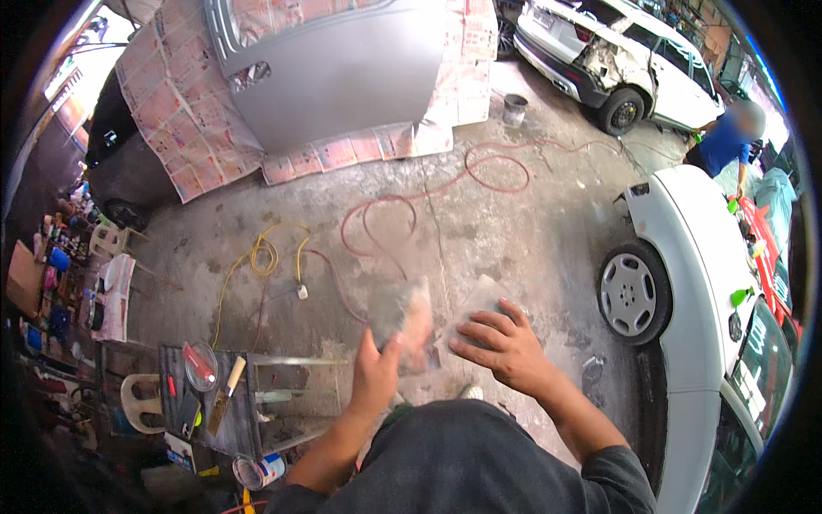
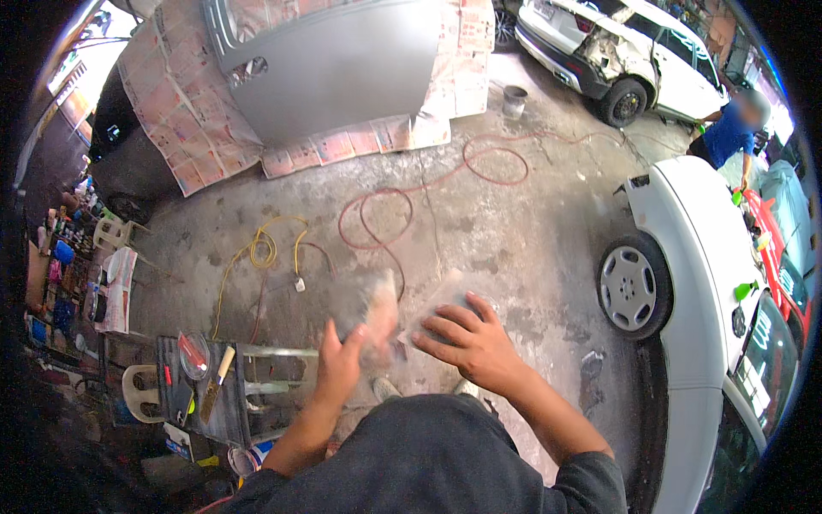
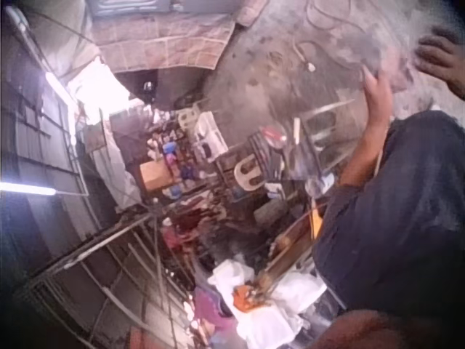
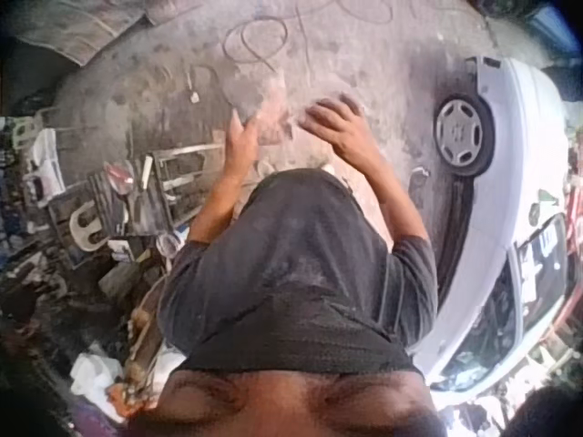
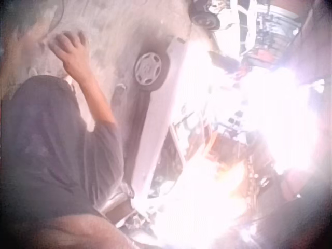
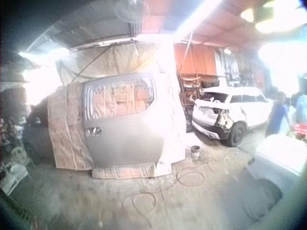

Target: The person prepares a sanding block by dipping it in water and then sands a grey car door propped against a wall. They work on the door's surface and edges, occasionally switching between two sanding blocks, before standing up and walking through the garage.

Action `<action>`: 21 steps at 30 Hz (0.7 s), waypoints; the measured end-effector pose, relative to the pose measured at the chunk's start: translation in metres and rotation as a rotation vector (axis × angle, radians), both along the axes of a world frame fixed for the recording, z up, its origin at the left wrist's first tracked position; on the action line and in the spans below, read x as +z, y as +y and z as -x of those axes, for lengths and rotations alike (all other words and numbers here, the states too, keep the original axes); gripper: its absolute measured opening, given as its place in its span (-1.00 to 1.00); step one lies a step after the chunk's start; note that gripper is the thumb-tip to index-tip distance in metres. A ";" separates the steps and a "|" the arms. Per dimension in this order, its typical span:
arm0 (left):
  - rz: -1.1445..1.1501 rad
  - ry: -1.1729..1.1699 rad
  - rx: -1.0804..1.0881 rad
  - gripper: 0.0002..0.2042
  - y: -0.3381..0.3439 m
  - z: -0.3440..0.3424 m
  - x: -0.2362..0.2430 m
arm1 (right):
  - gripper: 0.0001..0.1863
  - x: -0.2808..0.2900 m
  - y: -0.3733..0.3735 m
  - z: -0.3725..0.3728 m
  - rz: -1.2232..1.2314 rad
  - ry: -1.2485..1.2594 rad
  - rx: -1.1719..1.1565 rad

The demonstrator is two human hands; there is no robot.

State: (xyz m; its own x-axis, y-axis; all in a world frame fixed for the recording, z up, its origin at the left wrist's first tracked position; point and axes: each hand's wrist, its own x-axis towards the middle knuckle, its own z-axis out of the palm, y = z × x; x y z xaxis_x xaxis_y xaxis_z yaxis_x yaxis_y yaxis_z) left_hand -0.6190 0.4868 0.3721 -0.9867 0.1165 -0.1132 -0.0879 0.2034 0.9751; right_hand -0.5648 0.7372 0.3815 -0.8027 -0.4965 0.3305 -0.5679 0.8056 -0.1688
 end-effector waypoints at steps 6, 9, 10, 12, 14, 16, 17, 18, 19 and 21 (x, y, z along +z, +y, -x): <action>0.042 0.194 0.133 -0.61 0.013 0.003 0.002 | -0.40 -0.016 -0.038 -0.017 0.108 -0.086 0.081; -0.024 0.165 0.231 -0.61 0.010 0.003 0.000 | -0.38 -0.014 -0.036 -0.017 0.138 -0.141 0.094; -0.068 0.151 0.231 -0.61 0.005 0.004 -0.008 | -0.37 -0.011 -0.036 -0.015 0.190 -0.101 0.069; -0.165 0.120 0.219 -0.60 -0.001 0.010 -0.024 | -0.33 0.012 -0.040 -0.014 0.289 -0.050 0.114; -0.606 -0.135 0.225 -0.63 0.005 0.003 -0.021 | -0.31 -0.011 -0.049 -0.015 0.384 -0.071 0.095; -0.828 -0.279 0.237 -0.64 0.006 -0.001 -0.015 | -0.26 -0.035 -0.044 -0.013 0.501 -0.193 0.033; -0.834 -0.309 0.226 -0.63 0.002 -0.002 -0.014 | -0.23 -0.040 -0.031 -0.010 0.363 -0.170 -0.010; -0.840 -0.344 0.219 -0.63 -0.004 -0.004 -0.014 | -0.20 -0.046 -0.017 -0.007 0.225 -0.153 -0.053; -0.841 -0.381 0.213 -0.62 -0.010 -0.005 -0.015 | -0.17 -0.047 -0.008 -0.005 0.092 -0.138 -0.099; -0.694 -0.209 0.193 -0.61 -0.013 0.000 -0.021 | -0.18 -0.033 -0.007 -0.006 0.088 -0.032 -0.064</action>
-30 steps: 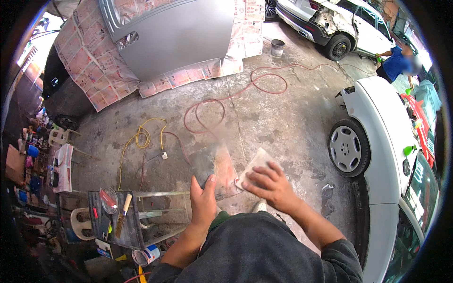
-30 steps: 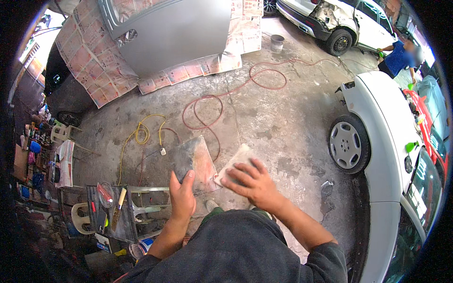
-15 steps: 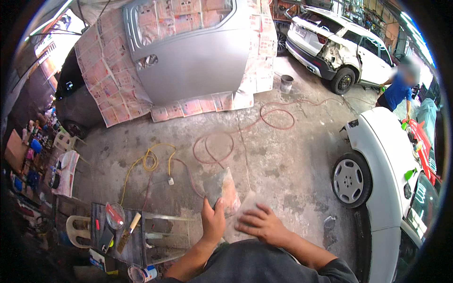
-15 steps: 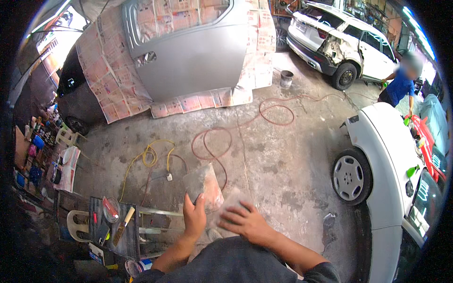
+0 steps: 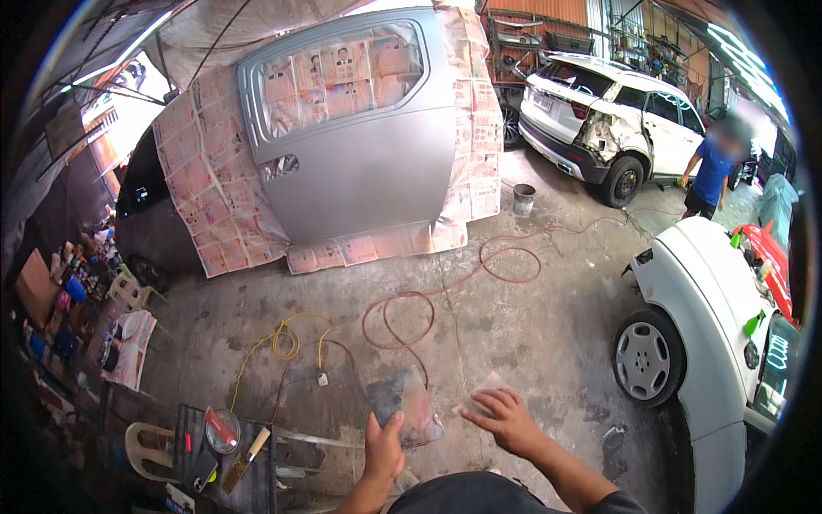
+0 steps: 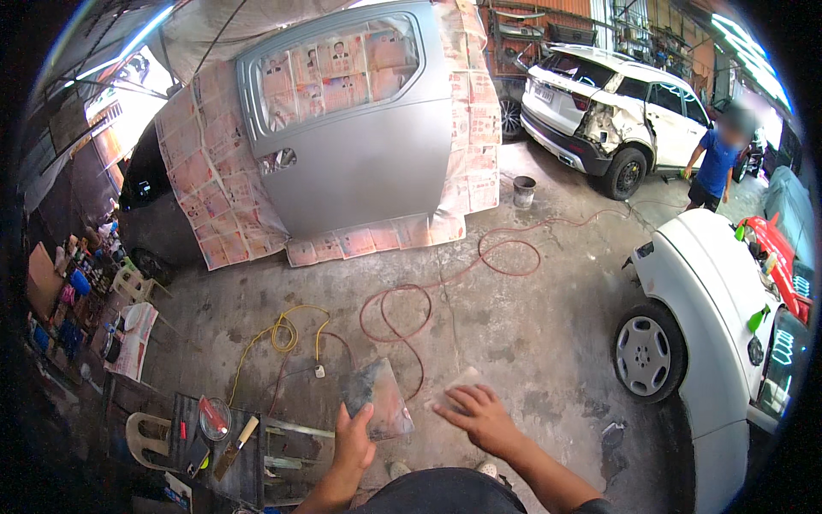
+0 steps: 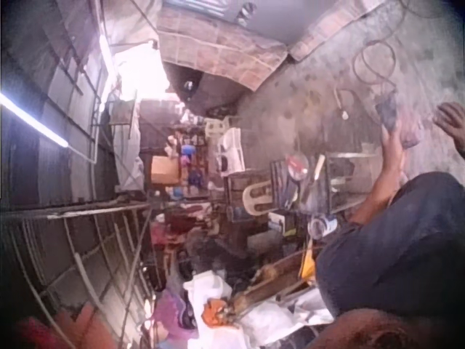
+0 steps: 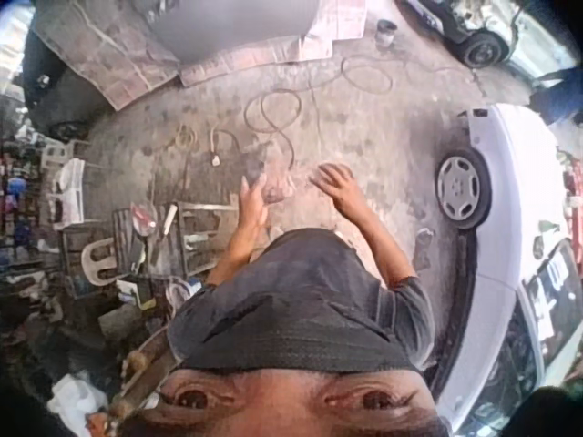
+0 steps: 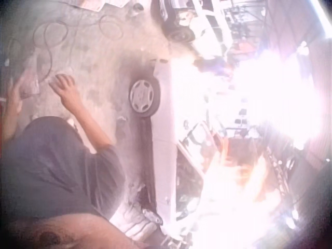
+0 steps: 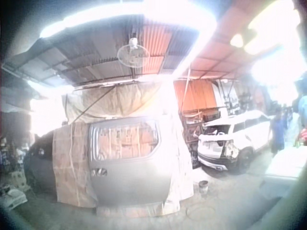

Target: The person prepares a sanding block by dipping it in water and then sands a grey car door propped against a wall. They work on the door's surface and edges, occasionally switching between two sanding blocks, before standing up and walking through the garage.

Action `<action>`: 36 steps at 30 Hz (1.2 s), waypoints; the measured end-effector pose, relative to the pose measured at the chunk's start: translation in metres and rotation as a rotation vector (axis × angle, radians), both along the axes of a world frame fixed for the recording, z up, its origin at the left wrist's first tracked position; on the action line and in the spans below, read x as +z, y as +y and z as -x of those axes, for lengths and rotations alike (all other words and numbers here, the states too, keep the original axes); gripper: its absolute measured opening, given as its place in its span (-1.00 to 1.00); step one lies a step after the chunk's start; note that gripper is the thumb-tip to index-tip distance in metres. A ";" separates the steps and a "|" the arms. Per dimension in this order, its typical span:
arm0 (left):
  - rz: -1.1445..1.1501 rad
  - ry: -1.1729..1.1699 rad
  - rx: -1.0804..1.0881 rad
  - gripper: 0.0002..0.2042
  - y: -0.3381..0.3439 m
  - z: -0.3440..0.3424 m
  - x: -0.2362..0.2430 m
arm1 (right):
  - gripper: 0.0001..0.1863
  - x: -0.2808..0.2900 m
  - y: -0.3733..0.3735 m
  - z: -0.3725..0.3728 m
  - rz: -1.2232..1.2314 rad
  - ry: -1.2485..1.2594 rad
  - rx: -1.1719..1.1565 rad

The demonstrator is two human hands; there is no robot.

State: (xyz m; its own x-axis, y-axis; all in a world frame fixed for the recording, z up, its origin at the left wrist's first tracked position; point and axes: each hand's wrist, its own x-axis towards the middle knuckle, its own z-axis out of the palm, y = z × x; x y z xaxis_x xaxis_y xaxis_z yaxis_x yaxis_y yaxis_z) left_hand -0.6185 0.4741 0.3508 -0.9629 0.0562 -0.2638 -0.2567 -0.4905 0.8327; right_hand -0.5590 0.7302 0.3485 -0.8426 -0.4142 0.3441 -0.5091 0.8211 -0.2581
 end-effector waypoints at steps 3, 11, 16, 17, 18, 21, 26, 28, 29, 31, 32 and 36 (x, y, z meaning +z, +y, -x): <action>0.168 0.114 0.004 -0.63 0.004 -0.001 0.004 | -0.23 0.026 -0.020 -0.006 0.046 -0.001 0.088; 0.565 0.236 -0.207 -0.61 0.001 0.006 0.003 | -0.30 0.034 0.001 0.000 -0.064 0.043 0.074; 0.747 0.349 -0.171 -0.53 0.015 0.002 0.013 | -0.36 0.023 -0.020 -0.004 -0.043 0.070 0.129; 0.759 0.325 -0.122 -0.52 0.018 0.004 0.014 | -0.36 0.019 -0.025 -0.012 -0.029 0.042 0.183; 0.728 0.322 -0.078 -0.51 0.021 0.001 0.018 | -0.33 0.019 -0.027 -0.020 0.010 -0.005 0.220; 0.656 0.333 0.020 -0.51 0.028 0.001 0.023 | -0.34 0.007 -0.015 -0.023 0.022 -0.061 0.143; -0.040 0.114 -0.020 -0.56 0.028 0.009 0.015 | -0.35 0.049 -0.034 -0.014 0.246 0.042 0.200; -0.108 -0.018 -0.068 -0.56 0.036 0.008 0.019 | -0.33 0.019 -0.028 -0.009 0.347 -0.007 0.115; -0.144 -0.076 -0.089 -0.56 0.038 0.006 0.018 | -0.33 -0.007 -0.016 -0.004 0.373 -0.055 0.047; -0.149 -0.111 -0.113 -0.56 0.030 0.002 0.018 | -0.33 -0.016 0.002 -0.002 0.271 -0.071 -0.041; -0.150 -0.126 -0.124 -0.56 0.026 0.001 0.018 | -0.32 -0.010 0.014 -0.001 0.141 -0.045 -0.070; 0.148 0.075 -0.083 -0.58 0.026 0.000 0.020 | -0.33 0.021 0.000 -0.005 -0.032 0.071 0.011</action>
State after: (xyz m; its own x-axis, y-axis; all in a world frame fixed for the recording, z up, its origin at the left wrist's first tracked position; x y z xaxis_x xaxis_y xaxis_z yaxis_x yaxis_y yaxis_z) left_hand -0.6188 0.5002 0.3705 -0.9738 0.1026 -0.2031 -0.2262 -0.3411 0.9124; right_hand -0.5545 0.7305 0.3692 -0.8119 -0.4350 0.3894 -0.5341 0.8227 -0.1947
